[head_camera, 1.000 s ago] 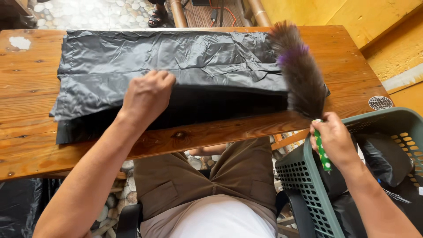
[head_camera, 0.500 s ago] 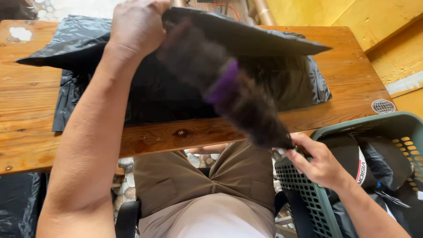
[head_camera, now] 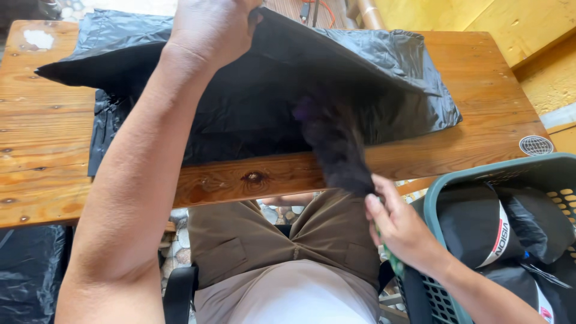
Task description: The person cleans a small black pouch with a brush, places it in a basket, then retrieves a larger black package. They clean the larger package with the brush and wrap it tightly in black plastic wrap on a wooden table.
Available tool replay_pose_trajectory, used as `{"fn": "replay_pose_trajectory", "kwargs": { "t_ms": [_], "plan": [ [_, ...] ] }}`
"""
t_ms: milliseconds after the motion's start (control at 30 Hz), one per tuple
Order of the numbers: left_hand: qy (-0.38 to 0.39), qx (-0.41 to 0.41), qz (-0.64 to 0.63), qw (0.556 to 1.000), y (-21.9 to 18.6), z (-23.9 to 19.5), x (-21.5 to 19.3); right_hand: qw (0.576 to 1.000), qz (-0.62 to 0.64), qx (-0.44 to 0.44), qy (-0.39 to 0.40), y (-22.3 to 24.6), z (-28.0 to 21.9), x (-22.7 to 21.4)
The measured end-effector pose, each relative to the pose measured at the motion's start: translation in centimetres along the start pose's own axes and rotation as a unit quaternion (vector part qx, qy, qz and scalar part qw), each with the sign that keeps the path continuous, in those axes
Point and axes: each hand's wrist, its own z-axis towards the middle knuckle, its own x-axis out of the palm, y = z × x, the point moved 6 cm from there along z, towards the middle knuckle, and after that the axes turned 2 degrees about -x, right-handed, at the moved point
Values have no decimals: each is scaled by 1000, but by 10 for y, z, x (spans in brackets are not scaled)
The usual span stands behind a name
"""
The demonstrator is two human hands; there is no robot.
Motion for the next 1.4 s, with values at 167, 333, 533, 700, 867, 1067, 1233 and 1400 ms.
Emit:
{"fn": "replay_pose_trajectory", "kwargs": {
  "t_ms": [167,333,533,700,867,1067,1233,1400],
  "plan": [
    [-22,13,2,1000,-7,1,-6,993,-63,96,11,38,-3,24],
    [5,12,-28,1000,-13,1,-8,993,-66,-74,56,81,11,56],
    [37,0,-63,997,-11,-1,0,944,-97,-279,144,102,24,108],
    [59,2,-35,998,-5,-12,7,963,-59,-253,71,104,37,104],
    [79,-1,-23,997,-5,-20,13,946,-107,-294,85,107,28,92],
    [99,-5,-27,995,0,-41,7,981,-162,111,0,37,27,-4],
    [93,33,-3,995,-12,-55,8,958,-182,122,-183,-50,16,-103],
    [115,36,-39,992,-34,-61,12,967,-167,154,-116,-28,-9,-68]
  ]
}}
